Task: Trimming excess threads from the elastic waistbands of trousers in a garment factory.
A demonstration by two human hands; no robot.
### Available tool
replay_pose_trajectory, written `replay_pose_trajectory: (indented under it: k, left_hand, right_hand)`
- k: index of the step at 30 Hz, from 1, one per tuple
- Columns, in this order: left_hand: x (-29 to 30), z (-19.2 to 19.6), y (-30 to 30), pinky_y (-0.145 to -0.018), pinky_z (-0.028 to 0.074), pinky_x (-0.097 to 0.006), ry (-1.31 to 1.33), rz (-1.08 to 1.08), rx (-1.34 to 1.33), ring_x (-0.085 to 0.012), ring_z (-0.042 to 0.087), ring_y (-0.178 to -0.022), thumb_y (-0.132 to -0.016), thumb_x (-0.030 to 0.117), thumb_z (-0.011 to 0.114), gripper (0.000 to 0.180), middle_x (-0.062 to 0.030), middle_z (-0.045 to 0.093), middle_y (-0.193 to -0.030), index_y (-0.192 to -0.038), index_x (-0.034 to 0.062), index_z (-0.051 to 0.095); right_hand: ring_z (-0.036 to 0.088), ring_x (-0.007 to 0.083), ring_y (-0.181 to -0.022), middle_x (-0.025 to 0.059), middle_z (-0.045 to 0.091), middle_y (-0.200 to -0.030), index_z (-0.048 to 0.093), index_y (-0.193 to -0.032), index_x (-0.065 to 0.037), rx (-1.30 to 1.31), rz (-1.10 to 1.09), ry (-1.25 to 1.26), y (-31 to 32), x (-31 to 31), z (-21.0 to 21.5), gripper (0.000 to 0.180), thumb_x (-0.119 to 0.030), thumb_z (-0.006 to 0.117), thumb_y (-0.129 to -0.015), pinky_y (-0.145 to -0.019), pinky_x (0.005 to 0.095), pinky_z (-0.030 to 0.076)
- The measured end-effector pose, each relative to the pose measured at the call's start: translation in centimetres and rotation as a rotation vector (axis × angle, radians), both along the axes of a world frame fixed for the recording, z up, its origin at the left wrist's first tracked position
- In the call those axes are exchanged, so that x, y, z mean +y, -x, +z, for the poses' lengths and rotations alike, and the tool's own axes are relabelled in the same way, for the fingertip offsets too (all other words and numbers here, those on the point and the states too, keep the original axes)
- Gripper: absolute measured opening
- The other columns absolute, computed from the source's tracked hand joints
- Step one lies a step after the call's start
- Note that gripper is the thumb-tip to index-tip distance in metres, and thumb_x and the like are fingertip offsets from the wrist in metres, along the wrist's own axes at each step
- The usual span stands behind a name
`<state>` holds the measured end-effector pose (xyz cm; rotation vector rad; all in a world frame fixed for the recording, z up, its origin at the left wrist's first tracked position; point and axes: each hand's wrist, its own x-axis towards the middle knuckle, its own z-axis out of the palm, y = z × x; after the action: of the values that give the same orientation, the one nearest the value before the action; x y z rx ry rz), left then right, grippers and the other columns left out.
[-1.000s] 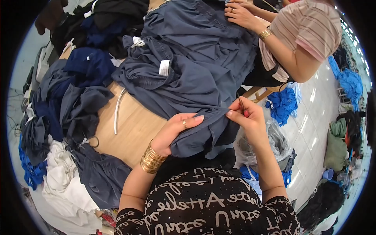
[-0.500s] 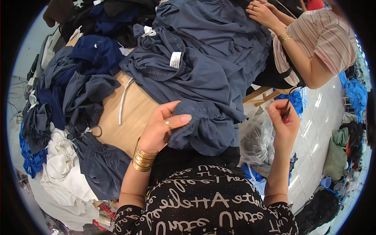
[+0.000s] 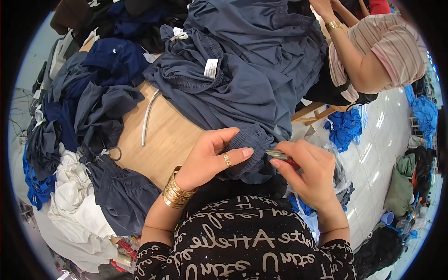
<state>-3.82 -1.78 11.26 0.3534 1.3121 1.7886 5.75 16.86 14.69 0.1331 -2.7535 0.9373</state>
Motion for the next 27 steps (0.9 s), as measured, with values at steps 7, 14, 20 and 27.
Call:
replay_pose_trajectory:
  k: [7,14,20,27]
  left_hand:
    - [0.41,0.15,-0.21,-0.069,0.045,-0.019,0.021,-0.002,0.069,-0.0018,0.051,-0.078,-0.086,0.011,0.061,0.019,0.0019,0.061,-0.087,-0.098,-0.0031,0.059]
    - [0.53,0.09,-0.26,-0.068,0.045,-0.020,0.026,-0.007,0.091,-0.0015,0.051,-0.078,-0.086,0.011,0.061,0.018,0.0023,0.060,-0.087,-0.097,-0.0031,0.059]
    - [0.57,0.12,-0.26,-0.069,0.045,-0.020,0.033,-0.009,0.082,-0.0014,0.051,-0.078,-0.086,0.010,0.061,0.017,0.0021,0.060,-0.087,-0.097,-0.0031,0.058]
    - [0.60,-0.12,-0.32,-0.070,0.045,-0.020,0.027,-0.015,0.085,-0.0014,0.050,-0.079,-0.086,0.011,0.061,0.018,0.0021,0.060,-0.087,-0.096,-0.0031,0.058]
  right_hand:
    - [0.051,0.0177,-0.053,0.0012,0.049,-0.064,0.061,-0.085,-0.010,0.077,0.022,-0.181,0.30,-0.35,0.26,0.016,-0.017,0.069,-0.073,-0.047,0.0291,0.040]
    - [0.050,0.0170,-0.052,0.0007,0.047,-0.063,0.060,-0.085,-0.011,0.039,0.006,-0.219,0.08,-0.21,0.47,0.016,-0.017,0.069,-0.073,-0.046,0.0289,0.039]
    - [0.050,0.0169,-0.052,0.0007,0.047,-0.064,0.060,-0.085,-0.011,0.025,0.011,-0.232,0.10,-0.10,0.39,0.016,-0.018,0.069,-0.073,-0.047,0.0287,0.040]
    - [0.051,0.0169,-0.053,0.0009,0.047,-0.064,0.060,-0.085,-0.011,0.025,0.007,-0.224,0.15,-0.19,0.26,0.015,-0.018,0.068,-0.074,-0.047,0.0289,0.040]
